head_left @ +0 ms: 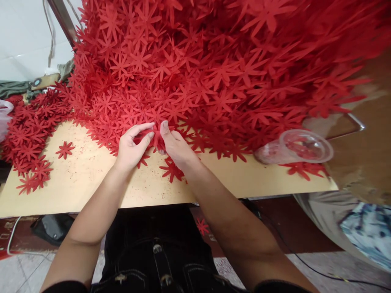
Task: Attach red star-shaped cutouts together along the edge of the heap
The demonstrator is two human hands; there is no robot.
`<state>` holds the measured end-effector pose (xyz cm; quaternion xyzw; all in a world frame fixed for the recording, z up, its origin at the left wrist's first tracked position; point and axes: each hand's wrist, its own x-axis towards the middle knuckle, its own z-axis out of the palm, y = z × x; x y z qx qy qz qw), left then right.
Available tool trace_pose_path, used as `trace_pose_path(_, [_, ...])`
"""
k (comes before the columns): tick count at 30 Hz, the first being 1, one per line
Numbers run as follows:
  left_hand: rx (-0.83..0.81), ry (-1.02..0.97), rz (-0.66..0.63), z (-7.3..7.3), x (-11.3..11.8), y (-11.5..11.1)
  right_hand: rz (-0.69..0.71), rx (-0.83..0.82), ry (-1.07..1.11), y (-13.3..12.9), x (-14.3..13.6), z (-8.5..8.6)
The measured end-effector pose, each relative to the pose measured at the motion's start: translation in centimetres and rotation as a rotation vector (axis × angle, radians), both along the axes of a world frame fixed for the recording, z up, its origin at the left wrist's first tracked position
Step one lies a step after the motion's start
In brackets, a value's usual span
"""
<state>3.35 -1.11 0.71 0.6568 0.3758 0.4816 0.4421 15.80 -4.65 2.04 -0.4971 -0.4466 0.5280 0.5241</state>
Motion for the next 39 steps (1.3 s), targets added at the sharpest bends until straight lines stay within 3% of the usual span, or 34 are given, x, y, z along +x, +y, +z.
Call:
trace_pose_path(5, [-0.024,-0.080,0.116,-0.1,-0.1,0.4,0.156,0.016,0.119,-0.4,-0.1,0.0])
trace_pose_path(8, [-0.020,-0.133,0.213,0.0,-0.3,0.6,0.174,0.006,0.144,-0.4,-0.1,-0.3])
trace_pose_path(12, [-0.044,-0.249,0.324,-0.1,-0.8,1.4,0.137,-0.016,0.160,-0.2,0.0,-0.8])
trace_pose_path(17, [-0.049,-0.309,0.357,-0.5,-1.7,2.6,-0.027,-0.085,0.176,0.0,0.1,-0.9])
trace_pose_path(23, [0.219,-0.044,0.441,-0.9,-2.4,2.8,-0.119,-0.075,0.198,0.0,0.2,-0.7])
trace_pose_path(25, [0.319,0.043,0.413,-0.5,-2.3,2.2,-0.108,-0.055,0.174,0.0,0.1,-0.6])
trace_pose_path(27, [0.371,0.099,0.277,0.0,-1.9,1.3,-0.099,-0.020,0.159,-0.1,0.1,-0.5])
trace_pose_path(31, [0.292,0.155,0.033,0.8,-0.6,-0.4,-0.082,0.034,0.105,-0.2,0.0,-0.6])
trace_pose_path(35, [0.073,0.016,0.108,0.5,-0.2,-0.1,-0.027,0.043,0.121,-0.4,0.0,-1.0])
trace_pose_path(39, [0.015,-0.127,0.226,0.2,-0.7,1.0,-0.013,-0.037,0.179,-0.5,0.0,-1.1])
